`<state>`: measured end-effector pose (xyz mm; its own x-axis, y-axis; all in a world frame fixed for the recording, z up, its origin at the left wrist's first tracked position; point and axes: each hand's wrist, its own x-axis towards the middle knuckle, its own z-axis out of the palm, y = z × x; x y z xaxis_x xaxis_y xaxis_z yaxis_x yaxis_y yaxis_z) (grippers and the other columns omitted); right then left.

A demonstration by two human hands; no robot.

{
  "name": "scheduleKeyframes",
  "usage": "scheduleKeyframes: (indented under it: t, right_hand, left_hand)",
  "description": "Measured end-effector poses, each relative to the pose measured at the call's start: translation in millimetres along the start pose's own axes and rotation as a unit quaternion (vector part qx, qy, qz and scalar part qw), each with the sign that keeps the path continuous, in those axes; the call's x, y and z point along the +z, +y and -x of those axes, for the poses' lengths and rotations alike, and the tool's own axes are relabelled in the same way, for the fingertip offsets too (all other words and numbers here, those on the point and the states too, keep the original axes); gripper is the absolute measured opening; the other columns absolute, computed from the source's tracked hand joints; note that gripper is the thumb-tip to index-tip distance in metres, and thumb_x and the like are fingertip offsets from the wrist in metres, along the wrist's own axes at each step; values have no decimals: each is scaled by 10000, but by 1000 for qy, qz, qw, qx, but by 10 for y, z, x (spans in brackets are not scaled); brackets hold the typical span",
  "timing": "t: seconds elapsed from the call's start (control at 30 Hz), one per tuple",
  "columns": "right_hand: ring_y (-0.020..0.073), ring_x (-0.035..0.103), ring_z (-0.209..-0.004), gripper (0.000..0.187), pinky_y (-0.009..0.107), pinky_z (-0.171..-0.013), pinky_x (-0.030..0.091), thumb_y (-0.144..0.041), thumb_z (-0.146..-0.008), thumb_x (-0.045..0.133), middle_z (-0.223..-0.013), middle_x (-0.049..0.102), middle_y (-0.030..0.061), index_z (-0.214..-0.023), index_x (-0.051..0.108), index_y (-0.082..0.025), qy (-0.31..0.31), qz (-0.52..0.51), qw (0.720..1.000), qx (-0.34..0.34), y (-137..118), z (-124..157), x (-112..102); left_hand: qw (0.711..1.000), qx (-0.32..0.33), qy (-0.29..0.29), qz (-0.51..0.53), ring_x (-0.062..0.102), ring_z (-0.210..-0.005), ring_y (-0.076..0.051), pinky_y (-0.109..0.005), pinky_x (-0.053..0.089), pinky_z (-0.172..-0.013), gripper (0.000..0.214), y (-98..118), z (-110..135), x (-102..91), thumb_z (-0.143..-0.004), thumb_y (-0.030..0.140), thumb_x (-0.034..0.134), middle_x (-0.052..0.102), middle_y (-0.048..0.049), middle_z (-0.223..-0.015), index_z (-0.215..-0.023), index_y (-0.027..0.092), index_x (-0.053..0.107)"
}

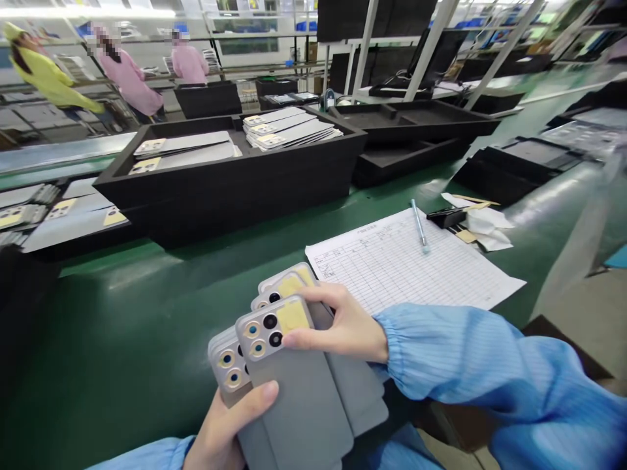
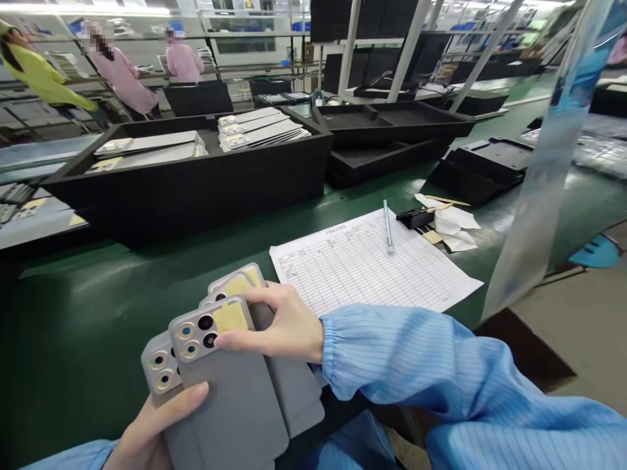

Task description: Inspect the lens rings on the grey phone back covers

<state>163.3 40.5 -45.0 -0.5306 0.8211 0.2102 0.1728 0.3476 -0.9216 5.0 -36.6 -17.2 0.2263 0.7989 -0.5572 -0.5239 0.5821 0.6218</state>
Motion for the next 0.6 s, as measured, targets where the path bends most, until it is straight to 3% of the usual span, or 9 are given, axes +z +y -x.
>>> scheduleKeyframes:
  t: [0.17, 0.43, 0.6]
  right_hand:
    - [179, 575, -869, 336, 296, -772, 456, -368, -703, 638, -929, 628, 36, -988, 627, -190, -6, 21, 999, 34, -5, -2, 0]
    - [187, 573, -916, 286, 296, -819, 442, -350, -740, 607, -951, 634, 28, -971, 624, -181, 5, -14, 999, 46, -20, -26, -31]
    - [195, 594, -913, 248, 272, -781, 471, -340, -749, 605, -974, 656, -4, -964, 617, -216, 76, -92, 987, 110, -32, -53, -104]
  left_hand:
    - [1000, -2, -19, -5, 629, -885, -173, -263, 508, -781, 533, 6, -5, 53, -800, 52, 443, 679, -15, -961, -1281, 254, 333]
    - [996, -61, -1, 66, 604, -945, -222, -339, 438, -878, 447, -61, -78, -168, -798, 207, 484, 654, -73, -1019, -1241, 188, 425]
    - [994, -41, 28, 94, 628, -860, -259, -384, 458, -812, 477, -173, -133, -239, -717, 186, 506, 682, -119, -922, -1182, 83, 478]
